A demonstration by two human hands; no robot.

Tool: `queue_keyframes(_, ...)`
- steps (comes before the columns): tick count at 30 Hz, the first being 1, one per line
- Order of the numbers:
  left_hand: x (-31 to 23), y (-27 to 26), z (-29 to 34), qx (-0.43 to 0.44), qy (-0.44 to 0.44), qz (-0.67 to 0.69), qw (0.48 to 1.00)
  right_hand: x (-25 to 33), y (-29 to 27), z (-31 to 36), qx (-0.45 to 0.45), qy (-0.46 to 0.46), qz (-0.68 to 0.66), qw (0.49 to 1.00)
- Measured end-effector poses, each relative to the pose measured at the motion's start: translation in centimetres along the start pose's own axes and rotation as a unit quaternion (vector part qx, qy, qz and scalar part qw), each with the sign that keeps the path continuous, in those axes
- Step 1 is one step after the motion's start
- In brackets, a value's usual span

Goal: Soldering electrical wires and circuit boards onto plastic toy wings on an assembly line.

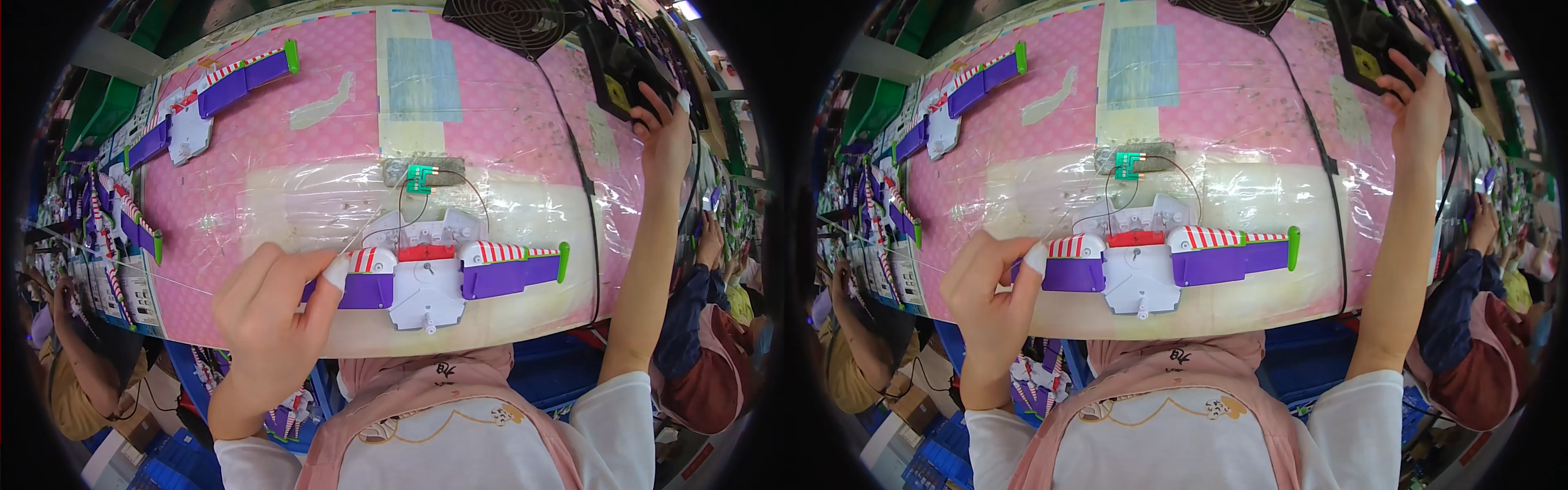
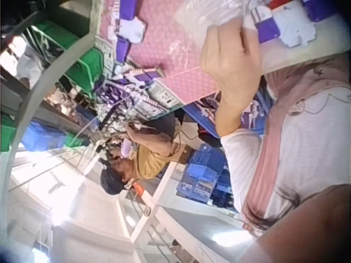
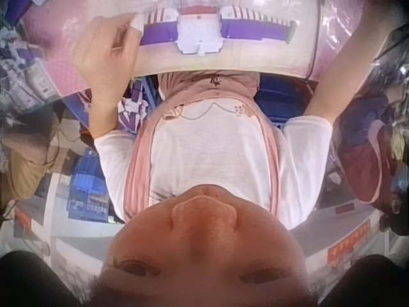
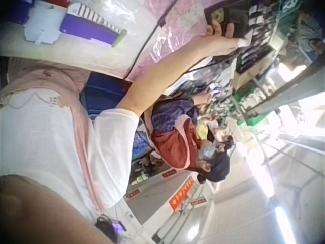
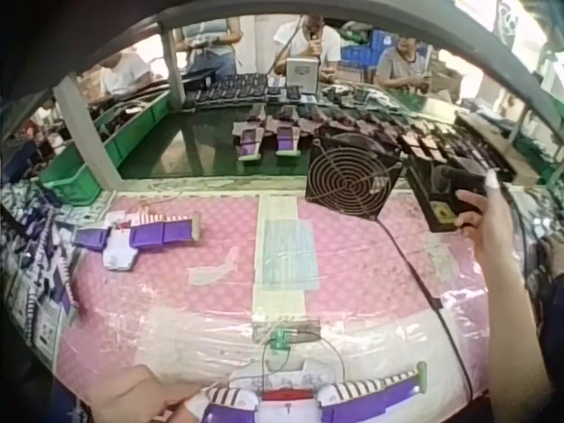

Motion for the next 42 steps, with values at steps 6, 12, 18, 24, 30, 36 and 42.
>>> queue_keyframes(6,-0.6,0.1,-0.1,-0.002,-0.009,0.017,1.0,0.9,-0.6,-0.8,-0.085,0.007,0.028,0.996)
queue_keyframes(12,0.0,0.5,0.6,-0.02,-0.062,0.037,0.997,1.6,0.7,12.2,0.004,0.008,-0.209,0.978)
queue_keyframes(18,0.4,0.5,0.1,-0.009,-0.062,0.037,0.997,-1.6,7.6,16.8,0.09,0.198,-0.251,0.943)
queue_keyframes(24,0.7,0.3,0.3,0.0,-0.082,0.044,0.996,-1.7,7.5,17.1,0.069,0.215,-0.264,0.938)
queue_keyframes(30,0.8,0.2,0.2,0.005,-0.071,0.043,0.997,-2.2,7.4,17.1,0.117,0.205,-0.258,0.937)
queue_keyframes(36,0.7,0.6,-0.2,0.003,-0.074,0.033,0.997,-1.5,8.0,17.1,0.094,0.226,-0.217,0.945)
queue_keyframes(42,0.4,0.6,-0.6,0.014,-0.088,0.016,0.996,-1.4,8.1,17.0,0.103,0.231,-0.206,0.945)
Point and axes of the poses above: each hand's wrist, its own z-axis away from the middle knuckle, its own y-axis out of the palm, x = y × z, the point moved 5 cm from there along -z, towards the middle knuckle, and after that the axes turned 4 degrees about x, right-handed, at the moved point
